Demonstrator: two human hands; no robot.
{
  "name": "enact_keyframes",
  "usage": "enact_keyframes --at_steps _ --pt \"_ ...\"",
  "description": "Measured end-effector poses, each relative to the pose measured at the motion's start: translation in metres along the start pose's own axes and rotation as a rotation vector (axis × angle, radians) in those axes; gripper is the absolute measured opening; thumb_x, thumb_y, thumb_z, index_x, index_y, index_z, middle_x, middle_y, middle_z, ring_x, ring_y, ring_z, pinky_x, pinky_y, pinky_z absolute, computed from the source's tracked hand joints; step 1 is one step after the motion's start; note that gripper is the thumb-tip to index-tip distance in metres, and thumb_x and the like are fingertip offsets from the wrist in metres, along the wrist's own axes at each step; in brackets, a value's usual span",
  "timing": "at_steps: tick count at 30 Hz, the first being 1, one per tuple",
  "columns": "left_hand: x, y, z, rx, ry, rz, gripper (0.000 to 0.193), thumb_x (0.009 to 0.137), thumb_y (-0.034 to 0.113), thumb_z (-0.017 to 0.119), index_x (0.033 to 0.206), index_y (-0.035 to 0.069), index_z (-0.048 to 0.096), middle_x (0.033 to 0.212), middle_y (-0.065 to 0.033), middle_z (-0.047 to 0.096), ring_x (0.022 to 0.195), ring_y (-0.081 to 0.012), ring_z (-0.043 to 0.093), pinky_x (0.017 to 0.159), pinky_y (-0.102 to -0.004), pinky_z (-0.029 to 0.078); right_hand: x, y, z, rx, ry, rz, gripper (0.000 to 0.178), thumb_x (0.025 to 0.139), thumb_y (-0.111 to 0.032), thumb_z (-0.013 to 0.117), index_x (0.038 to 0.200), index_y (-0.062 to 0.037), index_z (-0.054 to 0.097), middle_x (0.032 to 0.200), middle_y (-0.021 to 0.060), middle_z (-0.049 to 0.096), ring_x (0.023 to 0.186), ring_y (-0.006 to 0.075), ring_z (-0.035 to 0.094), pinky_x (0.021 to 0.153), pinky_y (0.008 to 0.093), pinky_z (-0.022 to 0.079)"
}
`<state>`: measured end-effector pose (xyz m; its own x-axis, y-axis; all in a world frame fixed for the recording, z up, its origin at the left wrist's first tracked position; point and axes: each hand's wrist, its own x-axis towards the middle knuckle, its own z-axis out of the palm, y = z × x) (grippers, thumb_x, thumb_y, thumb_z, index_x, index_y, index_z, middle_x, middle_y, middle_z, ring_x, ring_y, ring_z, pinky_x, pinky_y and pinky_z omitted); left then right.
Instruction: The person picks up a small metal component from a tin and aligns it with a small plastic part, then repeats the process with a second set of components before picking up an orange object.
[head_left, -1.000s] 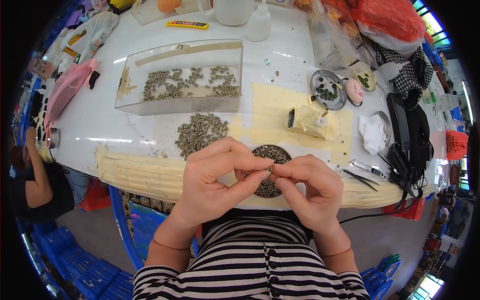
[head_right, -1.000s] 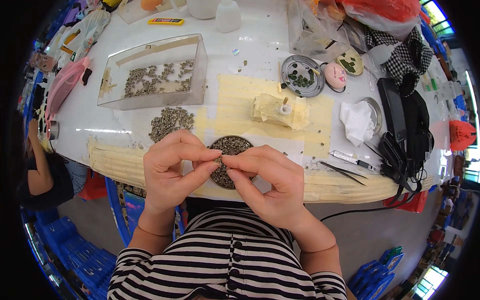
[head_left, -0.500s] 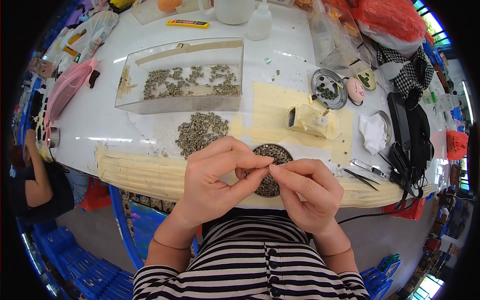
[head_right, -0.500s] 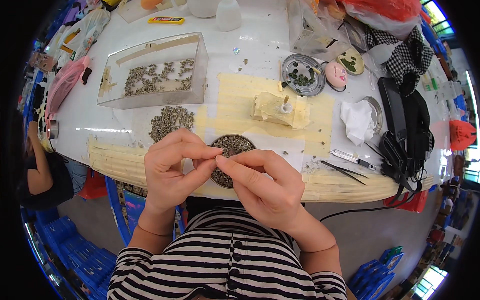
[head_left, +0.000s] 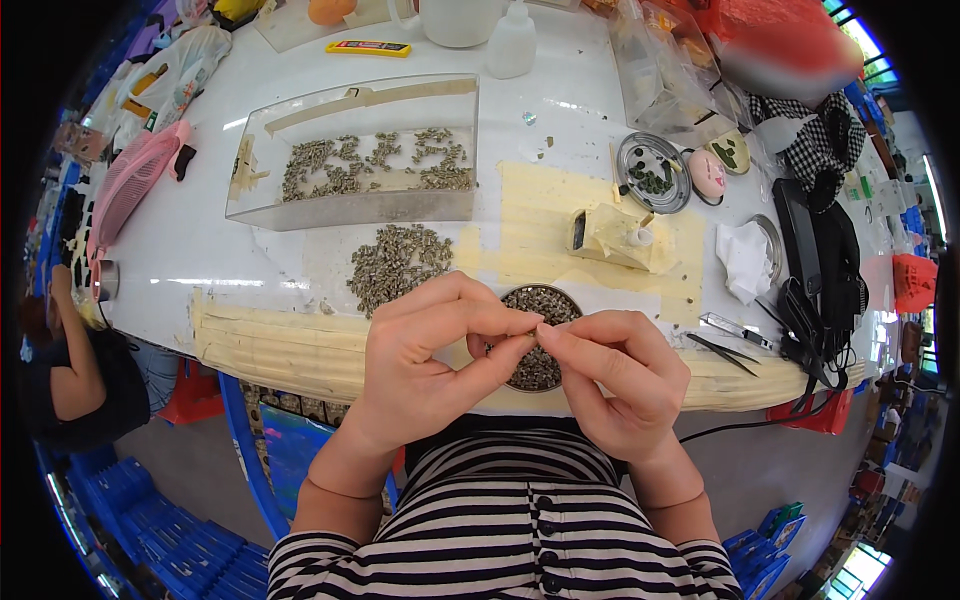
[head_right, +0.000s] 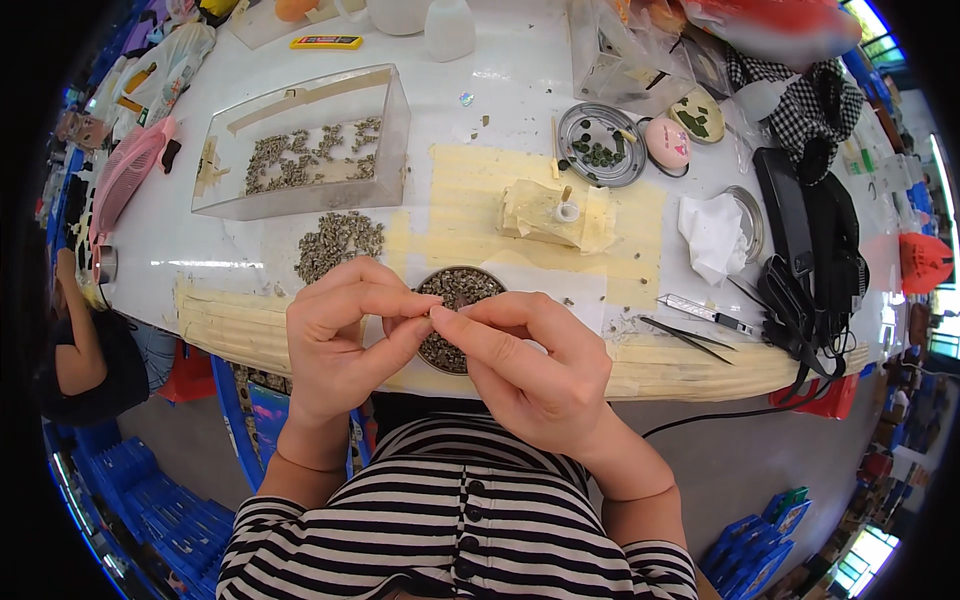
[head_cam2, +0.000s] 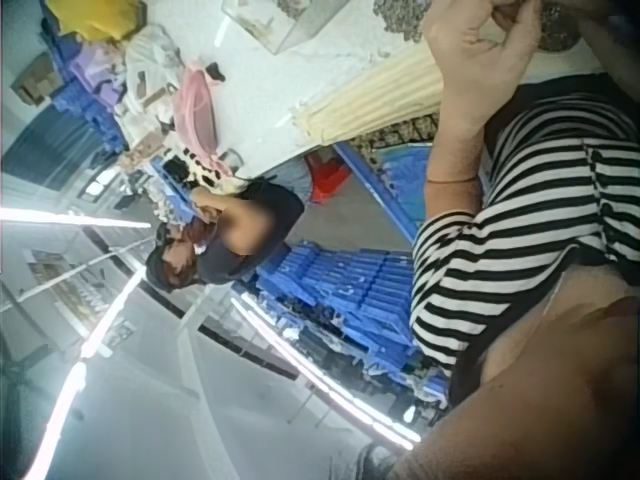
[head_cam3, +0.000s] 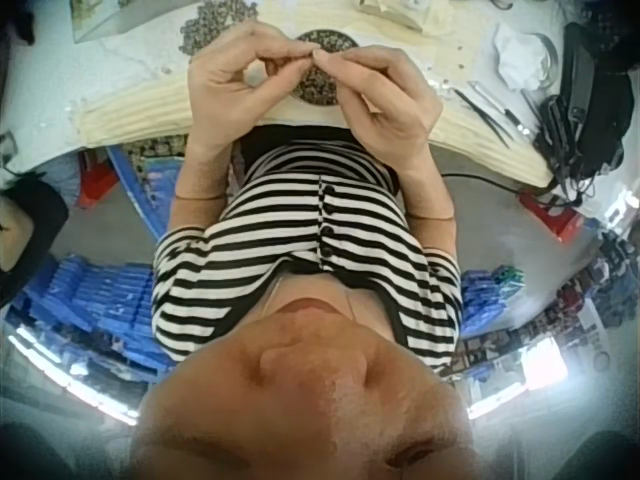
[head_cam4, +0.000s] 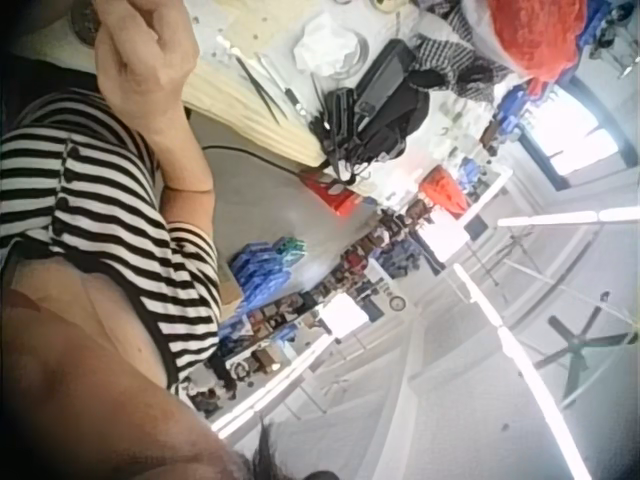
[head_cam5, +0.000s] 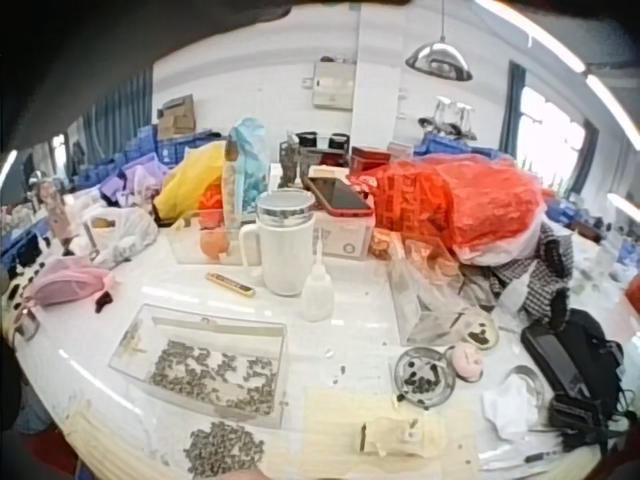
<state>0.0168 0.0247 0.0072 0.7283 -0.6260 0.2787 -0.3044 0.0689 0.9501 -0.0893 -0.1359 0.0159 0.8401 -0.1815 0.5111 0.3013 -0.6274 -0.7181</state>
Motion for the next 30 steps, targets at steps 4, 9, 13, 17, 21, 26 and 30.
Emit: enact_keyframes --at_steps 4,9,13,17,21,26,30 --pt "0.0 0.0 0.0 0.015 -0.009 -0.001 0.022 0.073 -0.009 0.074 0.093 0.0 0.075 0.079 -0.0057 0.064 0.067 -0.0105 0.058 0.061 -0.0223 0.044 0.001 0.0 -0.004 0.012 0.032 0.035 0.044 0.071 0.013 0.071 0.111 -0.0075 0.076 0.09 0.0089 0.065 0.072 0.0154 0.063 0.058 0.0249 0.053" --pt "0.0 0.003 0.002 0.005 -0.024 -0.029 0.02 0.074 -0.008 0.073 0.092 0.0 0.075 0.078 -0.0053 0.063 0.067 -0.0103 0.057 0.06 -0.0223 0.043 0.0 0.002 -0.004 -0.109 -0.034 -0.072 0.045 0.069 0.01 0.071 0.11 -0.0078 0.076 0.089 0.0092 0.065 0.075 0.0181 0.065 0.059 0.0266 0.054" --pt "0.0 0.001 0.0 -0.014 -0.025 -0.018 0.019 0.074 -0.007 0.073 0.091 0.0 0.075 0.078 -0.0052 0.063 0.067 -0.0104 0.057 0.06 -0.0225 0.043 -0.001 0.004 -0.001 -0.125 -0.03 -0.108 0.046 0.068 0.01 0.071 0.11 -0.0079 0.076 0.089 0.0092 0.064 0.076 0.0196 0.065 0.061 0.028 0.055" --pt "0.0 0.003 -0.001 -0.028 -0.026 -0.011 0.019 0.073 -0.008 0.073 0.091 -0.001 0.075 0.078 -0.0057 0.064 0.067 -0.0103 0.057 0.06 -0.0226 0.043 0.0 0.001 -0.002 -0.133 -0.03 -0.117 0.047 0.067 0.01 0.071 0.11 -0.0082 0.076 0.089 0.0088 0.064 0.075 0.0195 0.065 0.061 0.0286 0.056" --pt "0.0 0.003 -0.001 -0.069 -0.015 -0.034 0.02 0.072 -0.008 0.074 0.09 0.0 0.075 0.078 -0.0059 0.064 0.067 -0.0104 0.057 0.06 -0.0224 0.043 0.0 0.001 -0.006 -0.142 0.004 -0.093 0.045 0.066 0.009 0.072 0.108 -0.0083 0.077 0.088 0.008 0.064 0.074 0.0198 0.065 0.061 0.0285 0.055" --pt "0.001 0.007 -0.005 -0.106 -0.142 -0.096 0.017 0.072 -0.008 0.076 0.087 0.0 0.076 0.076 -0.0069 0.064 0.066 -0.011 0.058 0.059 -0.0229 0.043 -0.001 0.0 -0.017 -0.232 -0.012 -0.192 0.042 0.066 0.005 0.075 0.105 -0.0087 0.078 0.087 0.0071 0.063 0.074 0.0184 0.065 0.06 0.0269 0.056" --pt "0.0 0.001 -0.013 -0.37 -0.376 -0.121 0.015 0.071 -0.006 0.079 0.084 -0.001 0.077 0.075 -0.0081 0.066 0.064 -0.0122 0.059 0.055 -0.0234 0.042 -0.013 -0.01 -0.018 -0.142 -0.124 -0.309 0.034 0.07 -0.002 0.075 0.104 -0.0037 0.076 0.091 0.0079 0.064 0.077 0.019 0.068 0.062 0.0252 0.057"
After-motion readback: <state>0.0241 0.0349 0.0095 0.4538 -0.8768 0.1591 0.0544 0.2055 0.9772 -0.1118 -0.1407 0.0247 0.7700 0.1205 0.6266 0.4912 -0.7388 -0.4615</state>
